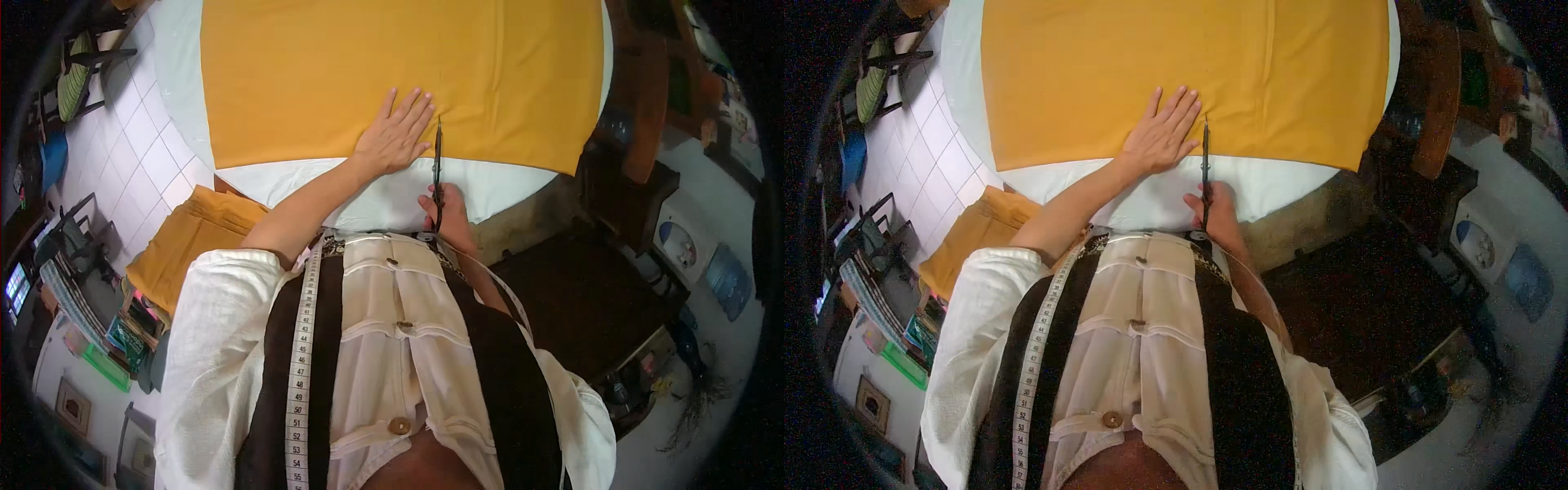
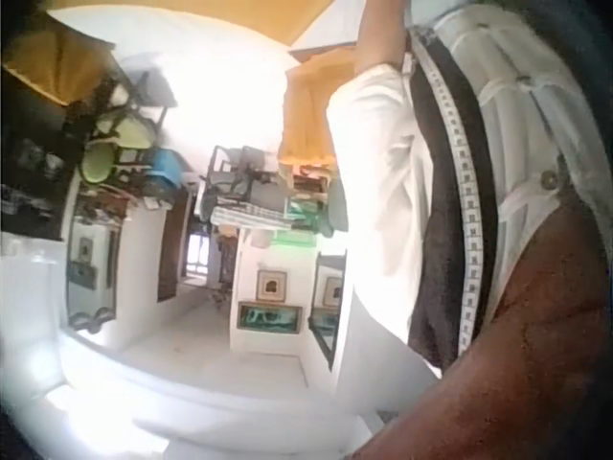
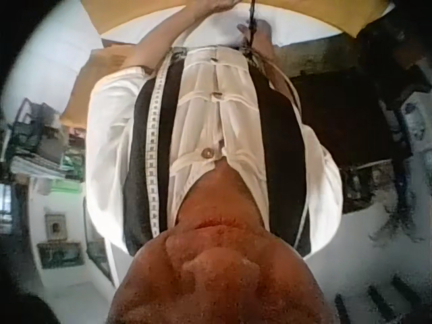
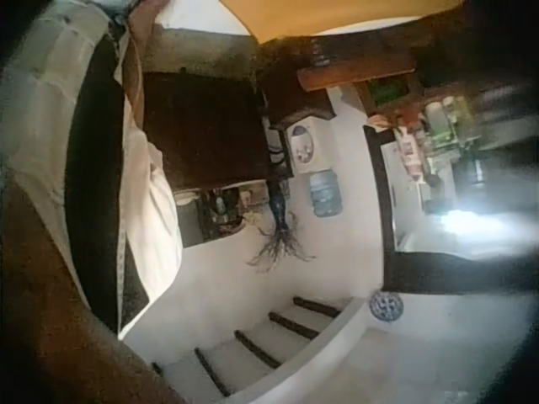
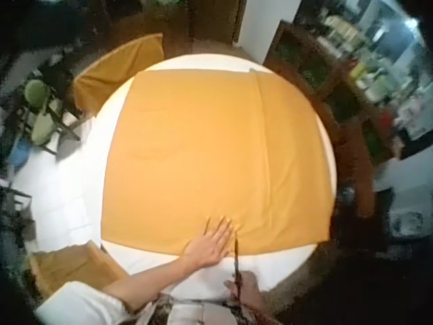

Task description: Measure a piece of yellow fabric with a measuring tape, mark it with a pencil, and then cut it along the marked line with scissors.

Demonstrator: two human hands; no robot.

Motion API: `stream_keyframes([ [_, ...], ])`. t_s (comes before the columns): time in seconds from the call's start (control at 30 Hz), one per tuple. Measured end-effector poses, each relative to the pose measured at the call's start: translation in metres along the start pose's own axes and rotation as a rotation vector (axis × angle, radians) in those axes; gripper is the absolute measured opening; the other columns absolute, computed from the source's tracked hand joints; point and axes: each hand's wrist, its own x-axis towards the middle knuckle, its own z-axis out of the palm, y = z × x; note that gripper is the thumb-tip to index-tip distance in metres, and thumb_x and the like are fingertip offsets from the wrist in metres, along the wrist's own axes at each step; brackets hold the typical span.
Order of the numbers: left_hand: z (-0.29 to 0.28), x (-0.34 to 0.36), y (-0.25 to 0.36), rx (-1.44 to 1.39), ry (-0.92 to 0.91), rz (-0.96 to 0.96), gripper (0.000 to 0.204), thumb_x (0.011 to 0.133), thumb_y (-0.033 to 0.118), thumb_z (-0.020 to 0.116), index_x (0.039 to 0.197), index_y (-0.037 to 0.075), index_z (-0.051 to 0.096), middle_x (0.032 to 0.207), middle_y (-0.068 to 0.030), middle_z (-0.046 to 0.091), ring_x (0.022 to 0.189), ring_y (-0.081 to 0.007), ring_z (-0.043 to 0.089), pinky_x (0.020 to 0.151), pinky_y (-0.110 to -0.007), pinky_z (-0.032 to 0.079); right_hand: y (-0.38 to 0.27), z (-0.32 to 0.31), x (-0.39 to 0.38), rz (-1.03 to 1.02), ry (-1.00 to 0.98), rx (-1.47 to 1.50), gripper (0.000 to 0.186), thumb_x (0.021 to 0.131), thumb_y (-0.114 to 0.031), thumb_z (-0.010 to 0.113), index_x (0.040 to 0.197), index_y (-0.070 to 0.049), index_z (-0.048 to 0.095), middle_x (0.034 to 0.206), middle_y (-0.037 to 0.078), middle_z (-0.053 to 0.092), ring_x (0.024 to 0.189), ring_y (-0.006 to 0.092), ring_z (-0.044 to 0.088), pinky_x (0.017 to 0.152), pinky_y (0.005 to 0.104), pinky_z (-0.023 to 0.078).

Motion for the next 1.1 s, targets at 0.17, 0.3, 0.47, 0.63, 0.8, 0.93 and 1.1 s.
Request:
stream_keyframes([
  [0.17, 0.004, -0.001, 0.002, -0.006, -0.009, -0.001, 0.070, 0.102, 0.046, 0.042, 0.153, -0.001, 0.037, 0.164, -0.0164, 0.032, 0.155, -0.0332, 0.019, 0.125, -0.057, 0.008, -0.002, -0.002, -0.001, -0.002, -0.001, 0.029, 0.039, 0.090, -0.021, 0.076, 0.109, 0.007, 0.055, 0.067, 0.006, 0.056, 0.045, 0.0148, 0.051, 0.046, 0.0286, 0.043],
  [0.3, 0.003, -0.002, 0.004, -0.015, 0.013, 0.005, 0.070, 0.102, 0.046, 0.043, 0.153, -0.002, 0.037, 0.164, -0.0168, 0.033, 0.155, -0.0332, 0.019, 0.125, -0.057, 0.008, -0.004, 0.000, -0.006, 0.002, 0.013, 0.008, 0.038, 0.090, -0.021, 0.076, 0.107, 0.007, 0.056, 0.066, 0.006, 0.056, 0.045, 0.0150, 0.052, 0.046, 0.0289, 0.043],
  [0.47, -0.003, -0.004, 0.005, -0.016, 0.017, 0.007, 0.070, 0.102, 0.045, 0.043, 0.153, -0.002, 0.037, 0.163, -0.0169, 0.033, 0.155, -0.0335, 0.020, 0.125, -0.057, 0.009, -0.005, 0.002, -0.011, -0.006, 0.023, -0.014, 0.038, 0.089, -0.021, 0.076, 0.106, 0.008, 0.057, 0.066, 0.006, 0.056, 0.045, 0.0153, 0.052, 0.047, 0.0290, 0.044],
  [0.63, -0.003, -0.004, 0.006, -0.012, 0.032, 0.012, 0.070, 0.102, 0.045, 0.043, 0.153, -0.002, 0.038, 0.163, -0.0172, 0.034, 0.155, -0.0339, 0.021, 0.125, -0.057, 0.010, -0.005, 0.001, -0.008, -0.001, 0.009, 0.001, 0.038, 0.089, -0.020, 0.076, 0.106, 0.007, 0.057, 0.067, 0.006, 0.057, 0.045, 0.0154, 0.053, 0.048, 0.0289, 0.045],
  [0.8, -0.004, -0.005, 0.006, -0.014, 0.052, 0.015, 0.069, 0.102, 0.044, 0.043, 0.152, -0.003, 0.039, 0.162, -0.0176, 0.035, 0.154, -0.0343, 0.023, 0.124, -0.057, 0.012, -0.006, 0.000, -0.010, 0.015, 0.002, 0.009, 0.038, 0.088, -0.018, 0.076, 0.108, 0.007, 0.056, 0.067, 0.007, 0.057, 0.045, 0.0154, 0.053, 0.048, 0.0284, 0.045],
  [0.93, -0.005, -0.005, 0.005, -0.032, 0.058, 0.014, 0.068, 0.102, 0.043, 0.043, 0.151, -0.003, 0.039, 0.161, -0.0182, 0.036, 0.153, -0.0346, 0.025, 0.124, -0.057, 0.012, -0.001, 0.000, -0.010, 0.013, 0.006, 0.052, 0.037, 0.089, -0.017, 0.076, 0.109, 0.007, 0.056, 0.067, 0.007, 0.057, 0.045, 0.0152, 0.052, 0.047, 0.0280, 0.044],
  [1.1, -0.005, -0.009, 0.004, -0.064, 0.082, 0.041, 0.066, 0.102, 0.041, 0.044, 0.151, -0.004, 0.040, 0.160, -0.0191, 0.038, 0.152, -0.0348, 0.027, 0.124, -0.057, 0.014, -0.004, 0.002, -0.015, -0.015, -0.008, 0.062, 0.036, 0.090, -0.016, 0.075, 0.110, 0.007, 0.055, 0.066, 0.006, 0.056, 0.045, 0.0148, 0.052, 0.046, 0.0275, 0.043],
])
